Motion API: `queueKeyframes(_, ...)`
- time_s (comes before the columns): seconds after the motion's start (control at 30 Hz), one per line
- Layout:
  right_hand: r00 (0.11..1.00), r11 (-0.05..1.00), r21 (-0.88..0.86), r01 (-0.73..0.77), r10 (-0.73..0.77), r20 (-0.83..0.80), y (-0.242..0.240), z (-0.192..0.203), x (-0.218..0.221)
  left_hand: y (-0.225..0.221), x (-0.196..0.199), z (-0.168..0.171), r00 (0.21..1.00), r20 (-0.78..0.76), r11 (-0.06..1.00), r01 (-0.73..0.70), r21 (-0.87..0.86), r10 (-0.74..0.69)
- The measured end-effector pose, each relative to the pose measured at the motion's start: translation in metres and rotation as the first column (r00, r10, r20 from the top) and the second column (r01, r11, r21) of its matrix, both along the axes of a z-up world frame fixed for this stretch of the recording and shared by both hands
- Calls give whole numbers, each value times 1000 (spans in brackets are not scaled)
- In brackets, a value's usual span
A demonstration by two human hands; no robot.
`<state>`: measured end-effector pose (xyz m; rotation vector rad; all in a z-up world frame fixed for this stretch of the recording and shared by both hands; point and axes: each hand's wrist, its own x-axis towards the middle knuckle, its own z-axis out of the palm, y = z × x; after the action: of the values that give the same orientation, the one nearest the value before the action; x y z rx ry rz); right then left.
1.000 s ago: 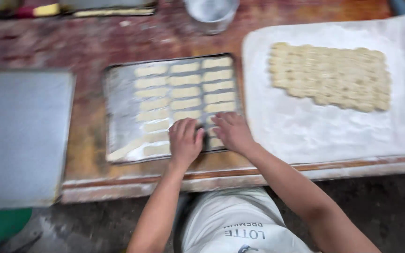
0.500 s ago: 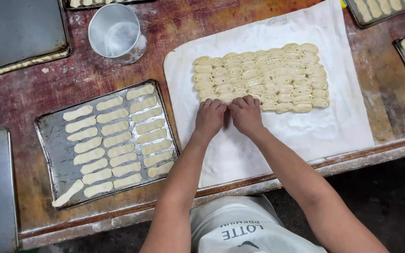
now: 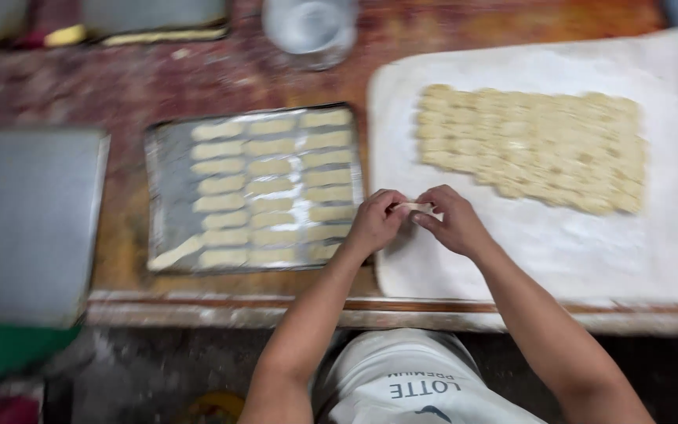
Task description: The person is picking up small pieces of dough from a large prepared sheet and arranging them in neat rows on a metal baking tray.
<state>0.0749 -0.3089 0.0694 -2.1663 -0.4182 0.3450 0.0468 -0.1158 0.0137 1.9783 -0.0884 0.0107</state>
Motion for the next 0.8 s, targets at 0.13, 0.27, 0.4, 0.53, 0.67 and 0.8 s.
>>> queueKeyframes(0.13,980,980,-30,-198,198,9,138,9,-7,114,-51,20,963,-53,957,-269,-103,265)
queueKeyframes(0.27,936,936,8,-351,351,28,296,1,-28,251,-116,53,851,-82,852,-523,-30,519)
queueKeyframes(0.4,867,874,-115,-472,484,119,422,-26,-50,368,-150,4,784,109,739,-614,277,611)
queueKeyframes(0.53,830,838,-326,-437,516,212,461,-82,-54,414,-157,-19,815,202,679,-568,465,543)
queueKeyframes(0.67,706,813,-505,-288,537,462,458,-47,-75,418,-164,4,807,285,648,-587,485,517)
queueKeyframes(0.8,568,693,-635,-341,690,448,456,0,-107,402,-175,35,943,185,733,-331,595,275)
